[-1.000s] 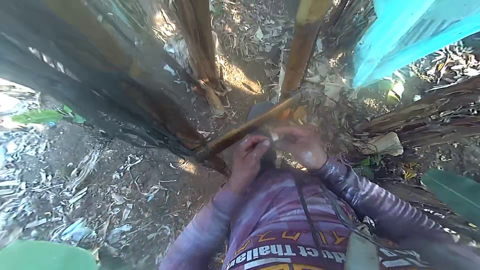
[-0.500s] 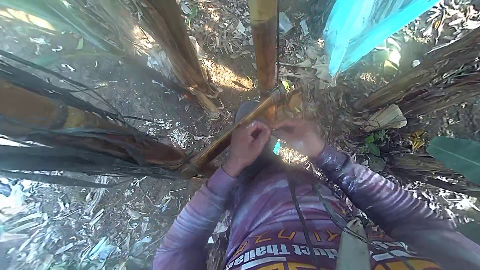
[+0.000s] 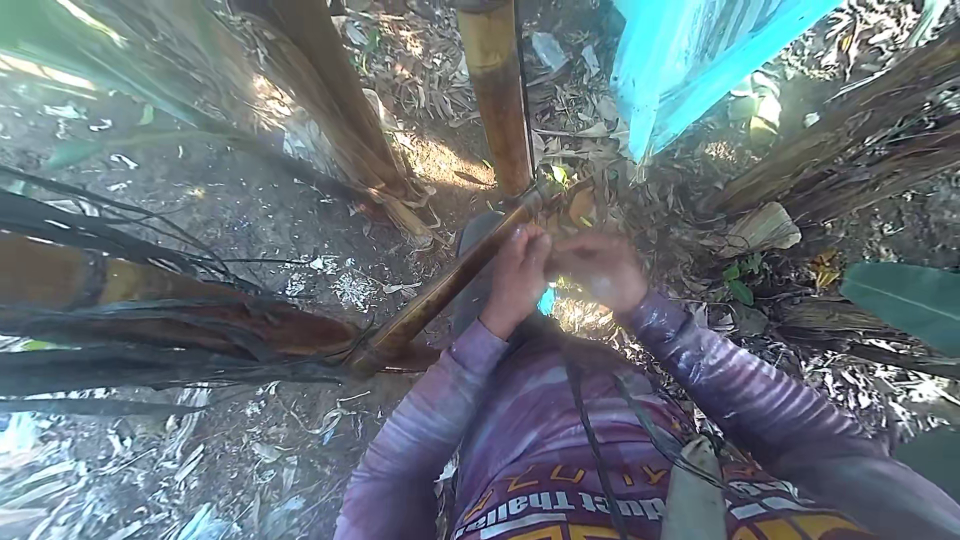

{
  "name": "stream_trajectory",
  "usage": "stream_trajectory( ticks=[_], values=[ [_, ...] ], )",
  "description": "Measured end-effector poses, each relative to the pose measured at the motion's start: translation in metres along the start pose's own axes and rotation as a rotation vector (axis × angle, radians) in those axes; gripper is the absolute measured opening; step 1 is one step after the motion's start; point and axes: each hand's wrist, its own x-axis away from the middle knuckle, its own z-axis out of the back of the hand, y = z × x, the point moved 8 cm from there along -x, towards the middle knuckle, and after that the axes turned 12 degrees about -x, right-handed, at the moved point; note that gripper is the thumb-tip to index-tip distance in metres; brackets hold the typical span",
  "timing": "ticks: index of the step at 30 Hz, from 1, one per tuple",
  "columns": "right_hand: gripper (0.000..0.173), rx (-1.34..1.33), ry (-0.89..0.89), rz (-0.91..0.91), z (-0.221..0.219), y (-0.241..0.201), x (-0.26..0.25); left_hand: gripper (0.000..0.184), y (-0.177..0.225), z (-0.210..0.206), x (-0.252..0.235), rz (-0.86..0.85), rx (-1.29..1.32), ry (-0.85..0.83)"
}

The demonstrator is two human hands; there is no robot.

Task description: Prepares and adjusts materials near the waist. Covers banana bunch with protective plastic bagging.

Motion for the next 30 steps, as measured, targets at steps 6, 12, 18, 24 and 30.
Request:
stream_trajectory(
  ticks=[6, 12, 18, 24, 30],
  values=[
    [0.012, 0.166, -0.09, -0.084, 0.025, 0.012, 0.008, 0.023, 0.007, 0.012, -0.024, -0.207, -0.425, 0.128],
    [0.023, -0.238, -0.079, -0.571, 0.045, 0.063, 0.012, 0.027, -0.015, -0.011, -0.041, -0.424, -0.799, 0.061],
    [0.021, -0.643, 0.031, -0.492, 0.032, 0.072, 0.007, 0.029, -0.001, -0.031, -0.046, -0.493, -0.868, -0.018],
    [0.015, -0.46, -0.098, -0.47, 0.044, 0.074, 0.002, 0.029, -0.009, -0.041, -0.053, -0.217, -0.554, -0.329],
    [0.014, -0.15, -0.112, -0.441, 0.054, 0.053, 0.0, 0.031, -0.004, -0.049, -0.057, -0.187, -0.555, -0.354]
  ],
)
